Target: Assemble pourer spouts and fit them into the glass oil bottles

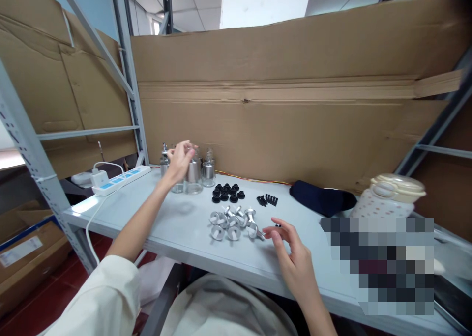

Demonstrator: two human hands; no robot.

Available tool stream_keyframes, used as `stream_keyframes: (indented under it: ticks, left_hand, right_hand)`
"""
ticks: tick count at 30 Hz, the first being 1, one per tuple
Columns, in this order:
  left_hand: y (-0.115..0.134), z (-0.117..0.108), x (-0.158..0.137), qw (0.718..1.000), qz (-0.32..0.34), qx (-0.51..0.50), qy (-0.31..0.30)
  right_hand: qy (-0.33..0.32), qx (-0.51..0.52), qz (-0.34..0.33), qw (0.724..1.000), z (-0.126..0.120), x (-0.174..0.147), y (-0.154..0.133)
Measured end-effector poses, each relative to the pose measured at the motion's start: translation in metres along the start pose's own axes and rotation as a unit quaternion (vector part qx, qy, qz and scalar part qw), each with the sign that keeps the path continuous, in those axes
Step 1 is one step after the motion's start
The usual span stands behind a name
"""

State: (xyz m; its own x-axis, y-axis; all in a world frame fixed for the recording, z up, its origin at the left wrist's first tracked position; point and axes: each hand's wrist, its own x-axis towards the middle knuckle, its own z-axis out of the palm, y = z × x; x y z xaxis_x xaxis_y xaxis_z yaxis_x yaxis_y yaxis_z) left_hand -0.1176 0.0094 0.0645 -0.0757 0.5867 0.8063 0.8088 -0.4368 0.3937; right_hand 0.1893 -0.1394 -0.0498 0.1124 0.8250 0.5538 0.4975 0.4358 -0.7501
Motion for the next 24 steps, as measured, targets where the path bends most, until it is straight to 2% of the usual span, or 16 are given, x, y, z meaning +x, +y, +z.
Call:
stream_keyframes:
  ticks: [3,6,10,19,22,24]
  left_hand:
    - [0.010,0.031,-0.011,0.991,0.075,0.047,-0.103]
    - [0.003,0.051,-0.015,0.980,0.108,0.104,-0.134]
    - [-0.016,0.059,-0.013,0.974,0.105,0.152,-0.130]
    - [-0.043,0.059,-0.009,0.970,0.065,0.189,-0.138]
    - [-0.055,0.052,-0.012,0.977,0.082,0.175,-0.095]
    - [-0.063,0.043,-0.014,0.981,0.113,0.152,-0.036]
  right_hand:
    - [0.001,0.006,0.003,1.000,0.000,0.000,-0.001]
    - [0.005,0.010,0.001,1.000,0.000,0.000,-0.001]
    - [0.005,0.010,0.007,1.000,0.000,0.000,0.000]
    - [0.005,0.001,0.007,1.000,0.000,-0.001,-0.001]
    - [-0.001,-0.001,0.002,1.000,-0.001,0.000,0.000]
    - [-0.008,0.003,0.000,1.000,-0.002,0.000,0.001]
